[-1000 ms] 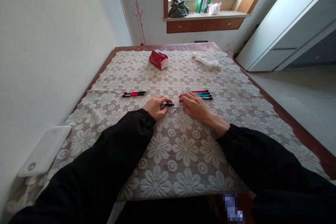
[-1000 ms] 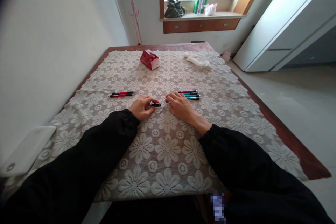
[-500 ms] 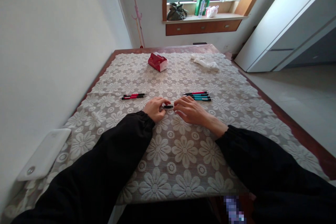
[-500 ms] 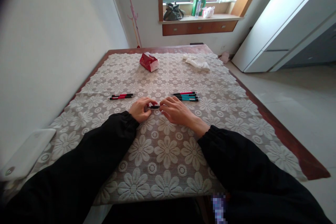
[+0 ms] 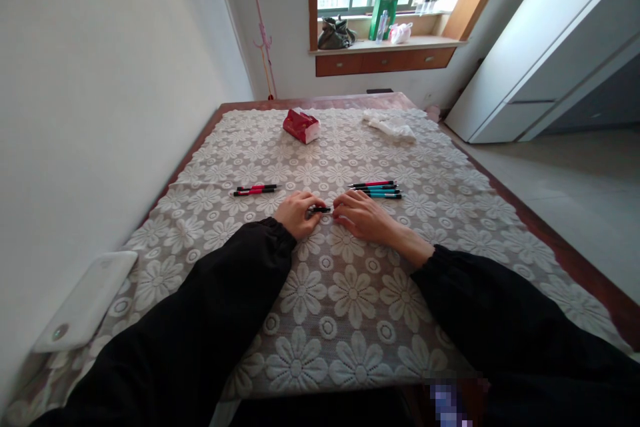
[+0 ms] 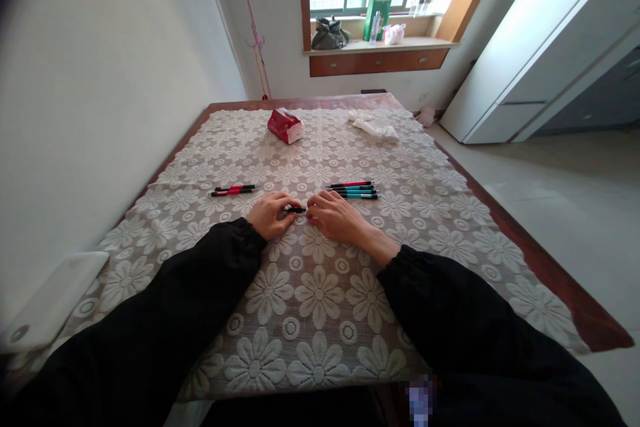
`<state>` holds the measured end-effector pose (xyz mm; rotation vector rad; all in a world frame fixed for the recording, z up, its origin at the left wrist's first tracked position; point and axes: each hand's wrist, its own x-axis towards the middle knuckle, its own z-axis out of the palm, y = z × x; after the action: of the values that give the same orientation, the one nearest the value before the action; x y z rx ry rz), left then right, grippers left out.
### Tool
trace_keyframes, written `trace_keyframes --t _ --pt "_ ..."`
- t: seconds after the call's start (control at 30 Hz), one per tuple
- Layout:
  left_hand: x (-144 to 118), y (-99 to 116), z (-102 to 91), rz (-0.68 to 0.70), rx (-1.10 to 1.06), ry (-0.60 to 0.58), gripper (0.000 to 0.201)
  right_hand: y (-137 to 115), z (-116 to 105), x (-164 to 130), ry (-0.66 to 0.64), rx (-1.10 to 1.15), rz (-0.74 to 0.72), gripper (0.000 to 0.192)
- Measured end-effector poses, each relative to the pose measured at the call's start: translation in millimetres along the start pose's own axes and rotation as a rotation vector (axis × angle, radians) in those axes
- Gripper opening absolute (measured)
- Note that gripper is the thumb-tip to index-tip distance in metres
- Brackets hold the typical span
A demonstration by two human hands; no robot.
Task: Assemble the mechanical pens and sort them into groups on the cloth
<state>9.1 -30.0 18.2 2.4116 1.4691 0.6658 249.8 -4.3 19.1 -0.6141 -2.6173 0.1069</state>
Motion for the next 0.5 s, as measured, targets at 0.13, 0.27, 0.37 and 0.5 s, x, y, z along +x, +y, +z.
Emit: trace_keyframes --t 0.13,0.27,0.37,0.5 --pt "-0.1 0.5 0.1 -0.008 0.011 0.025 0.021 1.9 -2.8 -0.2 0.048 -0.036 0.074 0.015" --pt "-1.2 2.1 -0.4 -0.046 0.037 0.057 0.019 7.5 -2.4 -1.5 0.099 -0.073 0.186 0.014" --pt "-1.7 3.8 -1.8 -0.063 0.051 0.059 0.02 11.0 0.6 -2.1 0.093 -0.078 0.22 0.012" --pt "-1.7 4.1 -2.5 -0.056 0.044 0.058 0.025 12.1 2.7 -2.3 0.075 -0.104 0.235 0.011"
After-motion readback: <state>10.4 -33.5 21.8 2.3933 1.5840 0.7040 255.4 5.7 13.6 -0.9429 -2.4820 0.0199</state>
